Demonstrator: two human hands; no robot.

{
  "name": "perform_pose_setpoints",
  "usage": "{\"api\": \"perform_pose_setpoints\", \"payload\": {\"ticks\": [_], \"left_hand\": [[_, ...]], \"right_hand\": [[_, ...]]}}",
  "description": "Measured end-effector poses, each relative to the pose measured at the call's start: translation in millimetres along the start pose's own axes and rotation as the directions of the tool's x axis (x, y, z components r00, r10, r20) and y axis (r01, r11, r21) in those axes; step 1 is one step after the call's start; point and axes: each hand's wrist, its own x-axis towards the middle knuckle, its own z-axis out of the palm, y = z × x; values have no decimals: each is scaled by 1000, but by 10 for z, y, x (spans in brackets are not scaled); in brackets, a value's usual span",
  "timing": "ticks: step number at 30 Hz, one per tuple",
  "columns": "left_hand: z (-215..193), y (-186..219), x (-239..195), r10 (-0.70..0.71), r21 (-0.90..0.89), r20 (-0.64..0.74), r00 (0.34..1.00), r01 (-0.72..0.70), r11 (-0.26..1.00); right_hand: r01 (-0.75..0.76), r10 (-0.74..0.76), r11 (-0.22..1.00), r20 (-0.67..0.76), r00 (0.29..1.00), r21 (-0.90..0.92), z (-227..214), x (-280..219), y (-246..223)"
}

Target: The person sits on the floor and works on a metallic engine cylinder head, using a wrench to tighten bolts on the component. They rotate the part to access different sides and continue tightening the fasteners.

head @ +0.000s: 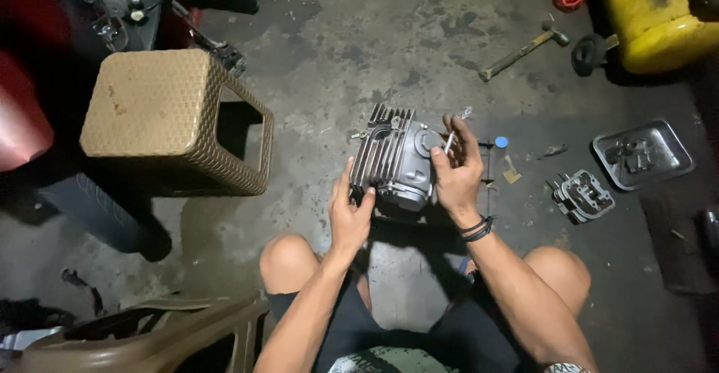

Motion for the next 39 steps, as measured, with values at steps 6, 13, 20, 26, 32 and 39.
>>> {"api": "perform_pose_setpoints", "payload": {"ticks": [6,13,20,26,32,39], "left_hand": [[-16,149,1,-113,-31,17,993,114,993],[-8,102,42,-179,-140,43,983,184,973],[-107,93,66,-85,-26,87,993,88,996],[-206,-172,214,-118,-57,136,984,126,990],[-208,170,810,-302,-99,325,896,350,932],[-58,148,978,-353,-53,355,866,396,917]], "right_hand": [[-7,6,999,26,1000,52,-11,68,25],[-125,121,990,76,990,57,-74,155,44],[-232,237,971,179,955,-51,-70,94,25],[-295,330,936,181,927,-194,-77,80,-84],[-371,460,856,202,865,-359,-114,46,-56],[-361,474,833,206,856,-418,-83,157,-141]]}}
